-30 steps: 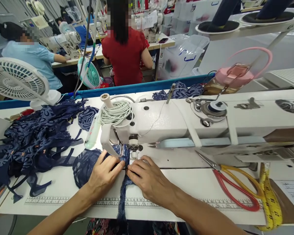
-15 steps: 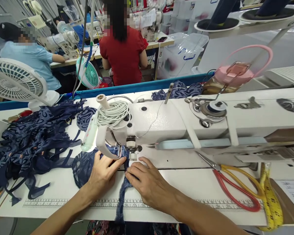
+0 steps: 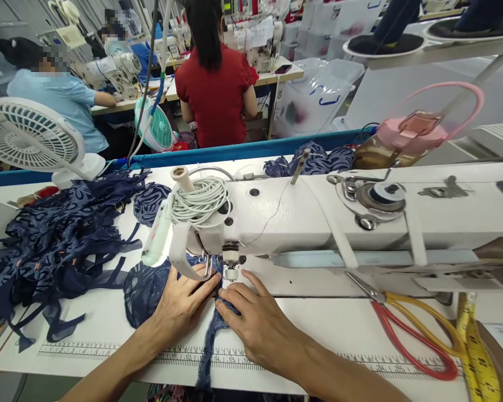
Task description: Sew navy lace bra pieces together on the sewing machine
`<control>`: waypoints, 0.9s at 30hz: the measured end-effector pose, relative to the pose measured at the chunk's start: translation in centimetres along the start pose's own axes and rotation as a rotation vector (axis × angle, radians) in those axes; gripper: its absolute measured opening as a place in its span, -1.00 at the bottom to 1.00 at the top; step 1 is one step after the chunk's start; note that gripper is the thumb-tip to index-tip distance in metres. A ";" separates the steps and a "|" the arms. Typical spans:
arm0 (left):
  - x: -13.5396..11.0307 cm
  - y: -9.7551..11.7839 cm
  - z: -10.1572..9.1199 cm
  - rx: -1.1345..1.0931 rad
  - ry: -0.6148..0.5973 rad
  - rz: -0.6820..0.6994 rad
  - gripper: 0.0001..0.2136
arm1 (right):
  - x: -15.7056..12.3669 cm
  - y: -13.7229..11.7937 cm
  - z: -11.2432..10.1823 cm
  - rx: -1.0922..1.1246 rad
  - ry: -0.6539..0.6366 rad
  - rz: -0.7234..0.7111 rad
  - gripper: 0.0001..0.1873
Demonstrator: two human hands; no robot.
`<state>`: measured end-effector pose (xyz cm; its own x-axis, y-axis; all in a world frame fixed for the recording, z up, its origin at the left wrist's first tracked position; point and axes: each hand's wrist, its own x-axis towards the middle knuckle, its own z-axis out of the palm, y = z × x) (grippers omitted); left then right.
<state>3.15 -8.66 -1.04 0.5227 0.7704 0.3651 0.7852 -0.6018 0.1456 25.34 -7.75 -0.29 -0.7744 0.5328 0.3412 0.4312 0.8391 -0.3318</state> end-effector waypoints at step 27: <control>2.6 -1.0 0.6 0.030 0.058 -0.021 -0.66 | 0.8 1.4 0.8 -0.091 -0.051 0.064 -0.27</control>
<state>3.93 -5.96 -0.84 0.4865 0.7688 0.4151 0.8058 -0.5784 0.1268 24.99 -6.23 -1.26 -0.7656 0.5810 0.2761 0.5185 0.8114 -0.2696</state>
